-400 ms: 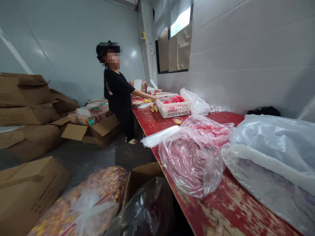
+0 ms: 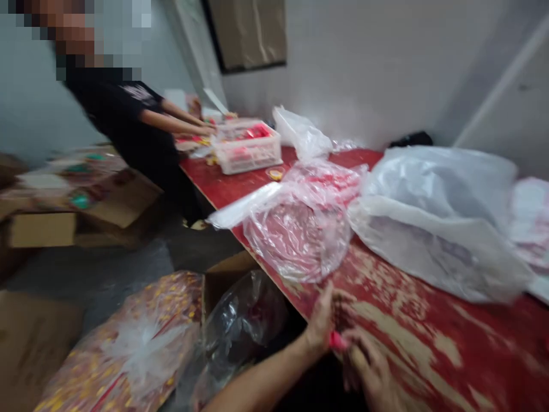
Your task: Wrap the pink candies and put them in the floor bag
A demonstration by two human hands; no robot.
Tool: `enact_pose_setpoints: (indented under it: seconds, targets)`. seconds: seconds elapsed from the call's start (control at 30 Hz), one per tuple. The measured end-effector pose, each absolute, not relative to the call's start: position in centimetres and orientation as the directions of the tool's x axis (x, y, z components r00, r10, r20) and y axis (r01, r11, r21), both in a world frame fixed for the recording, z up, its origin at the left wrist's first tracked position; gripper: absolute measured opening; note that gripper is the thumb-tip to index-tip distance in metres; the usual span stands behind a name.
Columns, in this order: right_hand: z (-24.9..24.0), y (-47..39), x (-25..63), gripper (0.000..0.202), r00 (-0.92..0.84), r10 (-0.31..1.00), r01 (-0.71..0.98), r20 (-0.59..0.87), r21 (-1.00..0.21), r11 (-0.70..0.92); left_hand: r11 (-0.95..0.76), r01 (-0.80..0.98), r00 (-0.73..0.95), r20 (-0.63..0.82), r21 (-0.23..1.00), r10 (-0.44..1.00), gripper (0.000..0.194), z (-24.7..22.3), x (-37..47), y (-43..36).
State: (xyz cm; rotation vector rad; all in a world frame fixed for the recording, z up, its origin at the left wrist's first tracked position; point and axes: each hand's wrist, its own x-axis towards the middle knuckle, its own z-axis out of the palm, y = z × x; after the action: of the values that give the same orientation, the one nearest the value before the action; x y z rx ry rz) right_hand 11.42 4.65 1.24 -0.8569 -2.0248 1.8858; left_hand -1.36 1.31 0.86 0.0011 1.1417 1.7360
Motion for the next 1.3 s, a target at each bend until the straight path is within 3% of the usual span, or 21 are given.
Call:
enact_pose_setpoints:
  seconds: [0.1,0.17,0.37,0.53,0.77,1.03,1.17,1.3]
  targets:
    - [0.6,6.2,10.8,0.035,-0.811,0.499,0.122,-0.304,-0.923,-0.365,-0.163,-0.711,-0.541,-0.384,0.684,0.749,0.056,1.7,-2.4,1.6]
    - [0.4,7.0,10.7,0.033,-0.792,0.548,0.029,-0.268,-0.914,-0.404,-0.139,-0.716,-0.520,-0.390,0.684,0.760,0.052,2.0,-2.8,1.5]
    - [0.8,7.4,11.2,0.029,-0.737,0.653,0.011,-0.173,-0.970,-0.245,-0.061,-0.777,-0.425,-0.451,0.627,0.785,0.051,1.5,-2.8,1.4]
    - [1.0,7.4,11.8,0.018,-0.753,0.657,0.022,0.030,-0.997,0.070,-0.028,-0.776,-0.419,-0.483,0.630,0.769,0.051,1.1,-3.1,2.3]
    - [1.7,6.5,12.1,0.025,-0.869,0.472,0.023,0.151,-0.940,0.342,0.067,-0.739,-0.375,-0.491,0.671,0.786,0.058,1.0,-2.3,3.1]
    - [0.7,6.4,12.7,0.019,-0.951,0.276,0.047,0.141,-0.815,0.578,0.198,-0.680,-0.286,-0.504,0.706,0.815,0.073,0.2,-1.8,2.5]
    - [0.4,5.7,13.1,0.022,-0.954,0.231,0.009,0.194,-0.747,0.664,0.319,-0.586,-0.277,-0.554,0.745,0.785,0.078,0.2,-1.1,2.1]
    - [0.0,4.8,13.1,0.019,-0.929,0.273,0.029,0.251,-0.685,0.728,0.368,-0.537,-0.345,-0.595,0.759,0.725,0.084,0.8,-0.8,1.9]
